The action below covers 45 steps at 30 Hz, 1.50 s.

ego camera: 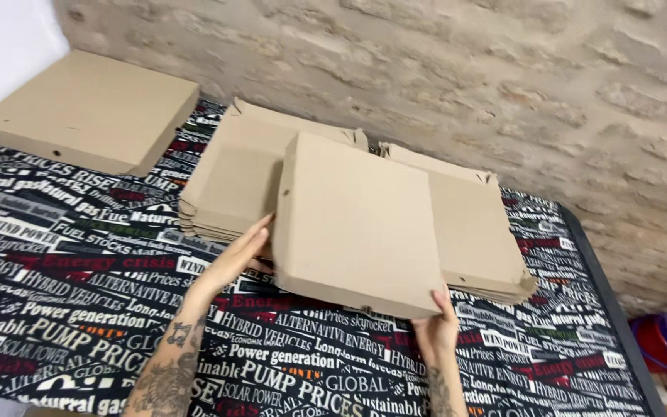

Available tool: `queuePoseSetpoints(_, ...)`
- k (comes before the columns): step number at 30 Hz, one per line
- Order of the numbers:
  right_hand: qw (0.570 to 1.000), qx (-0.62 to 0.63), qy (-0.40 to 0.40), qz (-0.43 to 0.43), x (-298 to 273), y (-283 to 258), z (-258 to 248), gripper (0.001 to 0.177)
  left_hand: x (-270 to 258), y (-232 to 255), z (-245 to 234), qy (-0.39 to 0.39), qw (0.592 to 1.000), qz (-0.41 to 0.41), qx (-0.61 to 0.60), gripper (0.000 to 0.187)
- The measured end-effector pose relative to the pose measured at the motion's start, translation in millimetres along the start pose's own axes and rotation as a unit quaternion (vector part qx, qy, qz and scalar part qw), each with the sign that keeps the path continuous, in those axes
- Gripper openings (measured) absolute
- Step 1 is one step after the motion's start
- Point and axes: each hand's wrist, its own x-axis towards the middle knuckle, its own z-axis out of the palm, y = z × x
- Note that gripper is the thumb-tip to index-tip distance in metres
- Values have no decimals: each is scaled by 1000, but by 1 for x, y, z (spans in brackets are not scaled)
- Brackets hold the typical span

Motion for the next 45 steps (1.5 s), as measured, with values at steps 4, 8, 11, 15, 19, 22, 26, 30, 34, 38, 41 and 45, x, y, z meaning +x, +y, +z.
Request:
queuePoseSetpoints(4, 997, 79, 4, 12, 8, 5, -17, 52, 29, -38, 5, -72, 974, 87, -196, 85)
queuePoseSetpoints(8, 997, 73, -29, -22, -2, 3, -1, 59, 8, -28, 9, -56, 948, 101, -296, 85)
queuePoseSetpoints(11, 998, 31, -23, -42, 1, 16, -4, 52, -46, 10, 28, -8, 955, 62, -289, 102)
queuePoseSetpoints(15, 996, 19, -54, -64, -6, 45, 19, 59, -97, -5, 71, 32, 901, -51, -430, 98)
queuePoseSetpoints(19, 997, -12, -60, -44, -37, 50, 86, 70, -83, -83, 112, -68, 878, 82, -467, 103)
queuePoseSetpoints(22, 999, -16, -42, -29, -41, 49, 116, 57, -96, -24, 82, 49, 899, -3, -436, 110)
queuePoseSetpoints(26, 996, -11, -80, -37, -36, 48, 136, 49, -93, -24, 41, 83, 898, 1, -432, 103)
queuePoseSetpoints(30, 994, -15, -90, -54, -9, 37, 119, 51, -102, -37, -13, 242, 851, 54, -464, 84)
queuePoseSetpoints(34, 990, 75, -116, -30, 28, 52, 84, 44, -109, -75, -32, 188, 870, 178, -420, 83)
queuePoseSetpoints(38, 991, 109, -75, 18, 35, 58, 75, 41, -119, -52, -22, 165, 873, 160, -430, 81)
queuePoseSetpoints(41, 990, 87, -113, 7, 37, 63, 69, 44, -124, -24, -13, 157, 890, 54, -425, 88)
queuePoseSetpoints(45, 992, -19, -127, -13, 25, 58, 78, 55, -118, -32, -1, 192, 916, -26, -352, 90)
